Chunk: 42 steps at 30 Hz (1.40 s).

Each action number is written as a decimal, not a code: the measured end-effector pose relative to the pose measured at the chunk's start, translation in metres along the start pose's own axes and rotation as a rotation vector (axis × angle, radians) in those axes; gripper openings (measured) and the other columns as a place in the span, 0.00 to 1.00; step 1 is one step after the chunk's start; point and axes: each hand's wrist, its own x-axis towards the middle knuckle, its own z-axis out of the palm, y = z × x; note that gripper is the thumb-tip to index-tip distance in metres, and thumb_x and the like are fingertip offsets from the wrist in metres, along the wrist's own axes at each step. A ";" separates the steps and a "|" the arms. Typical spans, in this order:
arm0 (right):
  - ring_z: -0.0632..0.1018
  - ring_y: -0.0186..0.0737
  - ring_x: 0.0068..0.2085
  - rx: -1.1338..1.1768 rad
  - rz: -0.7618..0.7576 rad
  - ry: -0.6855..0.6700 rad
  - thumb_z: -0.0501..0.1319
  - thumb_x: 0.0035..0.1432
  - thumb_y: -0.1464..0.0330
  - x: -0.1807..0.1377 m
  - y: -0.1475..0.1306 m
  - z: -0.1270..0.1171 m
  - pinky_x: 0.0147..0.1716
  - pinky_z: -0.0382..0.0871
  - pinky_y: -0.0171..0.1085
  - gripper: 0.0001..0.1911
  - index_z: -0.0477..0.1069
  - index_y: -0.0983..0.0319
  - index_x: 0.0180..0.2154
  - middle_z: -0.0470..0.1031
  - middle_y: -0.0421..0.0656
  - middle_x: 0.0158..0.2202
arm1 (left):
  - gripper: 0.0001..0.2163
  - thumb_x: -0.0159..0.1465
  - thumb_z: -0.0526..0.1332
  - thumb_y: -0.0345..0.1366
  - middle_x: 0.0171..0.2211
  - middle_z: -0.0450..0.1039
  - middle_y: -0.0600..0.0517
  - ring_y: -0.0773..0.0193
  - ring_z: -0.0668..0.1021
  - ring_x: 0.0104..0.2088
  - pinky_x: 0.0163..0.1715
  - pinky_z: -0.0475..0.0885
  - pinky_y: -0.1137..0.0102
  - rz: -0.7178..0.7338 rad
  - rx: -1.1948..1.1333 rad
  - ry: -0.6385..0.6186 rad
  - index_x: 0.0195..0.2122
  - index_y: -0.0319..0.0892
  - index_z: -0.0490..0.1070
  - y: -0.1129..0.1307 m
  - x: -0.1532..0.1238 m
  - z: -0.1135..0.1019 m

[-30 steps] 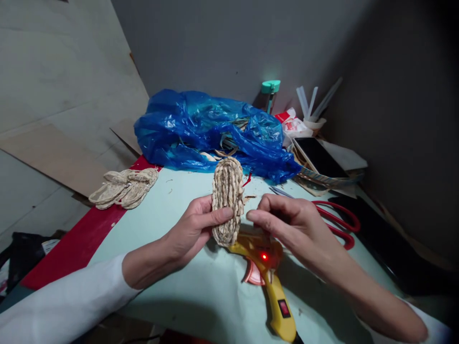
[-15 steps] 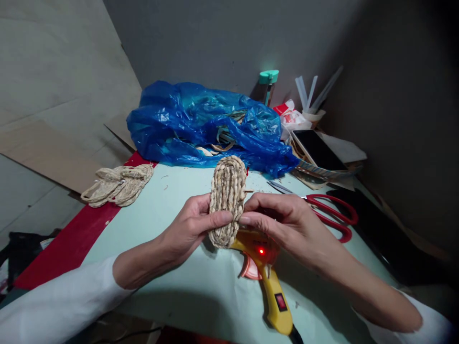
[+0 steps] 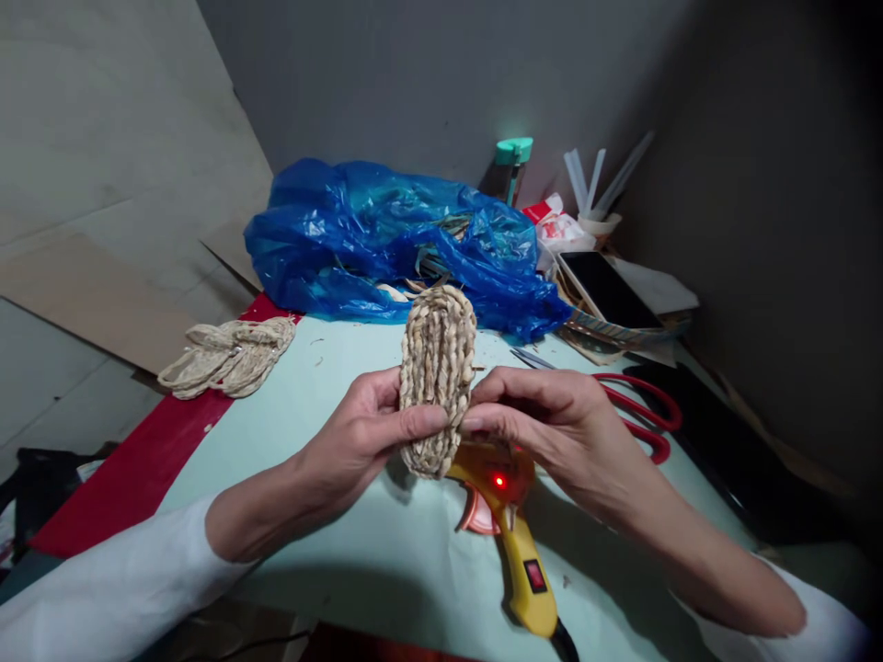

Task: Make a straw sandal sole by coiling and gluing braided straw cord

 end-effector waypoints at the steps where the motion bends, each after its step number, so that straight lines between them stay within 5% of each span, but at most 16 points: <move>1: 0.70 0.28 0.28 -0.003 -0.007 0.018 0.62 0.65 0.69 0.000 -0.001 -0.001 0.26 0.62 0.25 0.10 0.74 0.63 0.30 0.72 0.36 0.26 | 0.09 0.57 0.70 0.33 0.34 0.77 0.48 0.62 0.77 0.34 0.38 0.72 0.70 -0.001 -0.054 0.007 0.38 0.38 0.77 0.000 0.001 0.002; 9: 0.77 0.34 0.36 -0.192 0.016 0.171 0.58 0.68 0.64 0.002 0.004 -0.010 0.34 0.68 0.30 0.10 0.76 0.59 0.43 0.78 0.39 0.37 | 0.08 0.61 0.68 0.32 0.37 0.79 0.48 0.64 0.78 0.36 0.41 0.72 0.72 0.060 -0.262 0.120 0.41 0.38 0.77 0.001 0.010 0.002; 18: 0.78 0.38 0.41 -0.282 -0.008 0.133 0.56 0.70 0.62 0.000 0.011 -0.008 0.38 0.70 0.34 0.12 0.76 0.58 0.43 0.78 0.40 0.42 | 0.09 0.55 0.71 0.33 0.34 0.80 0.48 0.55 0.80 0.43 0.49 0.73 0.63 0.057 -0.341 0.194 0.35 0.38 0.76 0.003 0.012 -0.001; 30: 0.74 0.32 0.30 -0.341 -0.023 0.220 0.56 0.70 0.61 -0.003 0.016 -0.023 0.29 0.63 0.31 0.13 0.76 0.59 0.39 0.75 0.38 0.33 | 0.12 0.58 0.65 0.25 0.39 0.80 0.47 0.58 0.81 0.40 0.46 0.77 0.63 0.025 -0.407 0.272 0.43 0.39 0.74 0.015 0.011 -0.002; 42: 0.69 0.31 0.25 -0.466 0.033 0.344 0.57 0.69 0.57 -0.018 0.014 -0.046 0.24 0.59 0.31 0.20 0.71 0.63 0.29 0.71 0.39 0.26 | 0.06 0.54 0.67 0.21 0.29 0.79 0.51 0.66 0.79 0.29 0.31 0.77 0.72 0.097 -0.438 0.335 0.29 0.37 0.74 0.022 0.020 -0.018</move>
